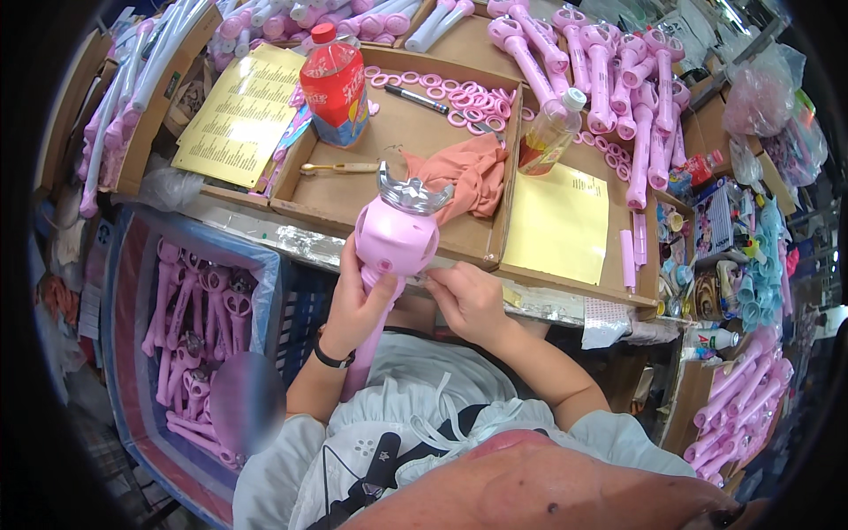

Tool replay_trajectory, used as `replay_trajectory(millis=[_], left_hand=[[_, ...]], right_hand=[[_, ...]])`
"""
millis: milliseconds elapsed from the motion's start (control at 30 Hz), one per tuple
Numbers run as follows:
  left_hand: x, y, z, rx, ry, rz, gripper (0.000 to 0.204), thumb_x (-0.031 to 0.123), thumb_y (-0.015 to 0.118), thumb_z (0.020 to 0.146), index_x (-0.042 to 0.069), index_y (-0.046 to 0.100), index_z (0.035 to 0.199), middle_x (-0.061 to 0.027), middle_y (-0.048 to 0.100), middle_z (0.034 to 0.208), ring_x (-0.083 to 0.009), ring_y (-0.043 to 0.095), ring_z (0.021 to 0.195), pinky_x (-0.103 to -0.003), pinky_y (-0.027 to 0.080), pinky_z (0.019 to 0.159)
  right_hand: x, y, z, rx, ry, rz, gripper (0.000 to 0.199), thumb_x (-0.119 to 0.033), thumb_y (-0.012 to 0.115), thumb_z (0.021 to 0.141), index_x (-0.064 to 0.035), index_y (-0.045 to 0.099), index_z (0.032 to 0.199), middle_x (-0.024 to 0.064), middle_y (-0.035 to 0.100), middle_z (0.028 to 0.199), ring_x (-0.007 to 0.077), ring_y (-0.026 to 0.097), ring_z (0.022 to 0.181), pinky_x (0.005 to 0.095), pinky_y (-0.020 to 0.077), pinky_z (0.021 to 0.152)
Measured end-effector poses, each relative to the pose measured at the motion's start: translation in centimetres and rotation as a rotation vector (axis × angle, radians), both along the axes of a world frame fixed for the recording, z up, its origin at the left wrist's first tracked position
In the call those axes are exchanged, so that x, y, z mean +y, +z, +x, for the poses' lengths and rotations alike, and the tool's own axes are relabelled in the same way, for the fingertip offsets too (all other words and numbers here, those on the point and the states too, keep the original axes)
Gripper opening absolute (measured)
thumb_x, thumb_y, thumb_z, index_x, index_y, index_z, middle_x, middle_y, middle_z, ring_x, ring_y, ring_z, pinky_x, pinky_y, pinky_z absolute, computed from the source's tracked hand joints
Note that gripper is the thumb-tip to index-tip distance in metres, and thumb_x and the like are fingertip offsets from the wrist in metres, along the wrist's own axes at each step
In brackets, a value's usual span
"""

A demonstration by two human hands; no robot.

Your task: The person assembles pink light sticks by inserting a small metal piece into the top, wiping the surface with a cloth, and using a wooden stick to clean or adjust the interior. They repeat this process on multiple units, handling each one individually and placing finished items aside.

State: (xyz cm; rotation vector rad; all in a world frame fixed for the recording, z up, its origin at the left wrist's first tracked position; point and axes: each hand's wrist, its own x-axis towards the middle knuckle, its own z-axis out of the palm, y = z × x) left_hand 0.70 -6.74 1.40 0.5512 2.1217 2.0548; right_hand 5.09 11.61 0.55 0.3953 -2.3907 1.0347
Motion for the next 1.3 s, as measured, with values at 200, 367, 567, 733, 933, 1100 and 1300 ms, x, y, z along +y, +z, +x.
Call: replay_trajectory(millis=[200,367,567,733,933,1100,1300], left_hand=[[-0.2,-0.3,0.6,0.166,0.03,-0.108,0.072,0.02,0.062,0.085,-0.004,0.02,0.138,-0.0195,0.051,0.122,-0.0236,0.054,0.108,-0.032,0.042,0.09],[-0.5,-0.5,0.3,0.242,0.008,-0.178,0.073,0.02,0.062,0.084,-0.003,0.02,0.139,-0.0229,0.055,0.117,-0.0279,0.06,0.103,-0.032,0.046,0.085],[-0.8,-0.7,0.7,0.179,-0.08,-0.159,0.074,0.029,0.062,0.085,-0.002,0.022,0.139,-0.0237,0.055,0.118,-0.0314,0.061,0.101,-0.033,0.047,0.084],[-1.3,-1.0,0.4,0.251,-0.197,-0.23,0.075,0.032,0.064,0.084,-0.001,0.024,0.139,-0.0229,0.056,0.117,-0.0332,0.062,0.098,-0.033,0.048,0.081],[-1.2,-1.7,0.1,0.231,-0.307,-0.137,0.078,0.037,0.065,0.083,-0.001,0.025,0.138,-0.0216,0.056,0.117,-0.0316,0.062,0.099,-0.032,0.047,0.083],[-1.4,-3.1,0.3,0.141,-0.31,-0.046,0.082,0.043,0.064,0.083,-0.001,0.024,0.139,-0.0193,0.052,0.124,-0.026,0.056,0.109,-0.032,0.043,0.091],[-1.3,-2.0,-0.5,-0.026,-0.305,0.243,0.088,0.054,0.06,0.082,-0.001,0.024,0.14,-0.0127,0.037,0.137,-0.0199,0.038,0.125,-0.033,0.032,0.102]], right_hand=[[0.5,-0.1,0.2,-0.825,0.15,-0.874,0.018,-0.019,0.061,0.088,-0.0002,0.06,0.09,0.0065,0.056,0.066,0.013,0.052,0.051,0.0292,0.0417,0.047],[0.1,-0.2,0.5,-0.674,0.159,-0.757,0.026,-0.026,0.055,0.092,-0.0007,0.058,0.085,0.0084,0.059,0.067,0.0175,0.056,0.053,0.0342,0.0431,0.046],[0.6,-0.2,1.8,-0.525,0.144,0.044,0.028,-0.027,0.046,0.093,-0.0027,0.059,0.087,0.0191,0.061,0.069,0.0381,0.059,0.063,0.0479,0.0453,0.057],[0.7,-1.1,3.3,-0.707,0.326,-0.438,0.032,-0.03,0.042,0.096,-0.0044,0.056,0.083,0.0121,0.056,0.062,0.0261,0.054,0.051,0.0378,0.0414,0.049],[0.8,-1.7,4.7,-1.222,0.538,-1.077,0.037,-0.036,0.042,0.097,-0.0116,0.043,0.07,-0.0058,0.034,0.056,0.0052,0.027,0.045,0.0222,0.0217,0.041],[0.9,-0.2,4.4,-1.493,0.582,-1.378,0.04,-0.038,0.042,0.097,-0.0143,0.037,0.066,-0.0062,0.031,0.054,0.0046,0.021,0.042,0.022,0.0173,0.039],[1.3,1.4,3.3,-1.512,0.618,-1.295,0.036,-0.037,0.048,0.095,-0.0124,0.039,0.07,-0.004,0.039,0.059,0.0075,0.033,0.046,0.0217,0.0256,0.042]])
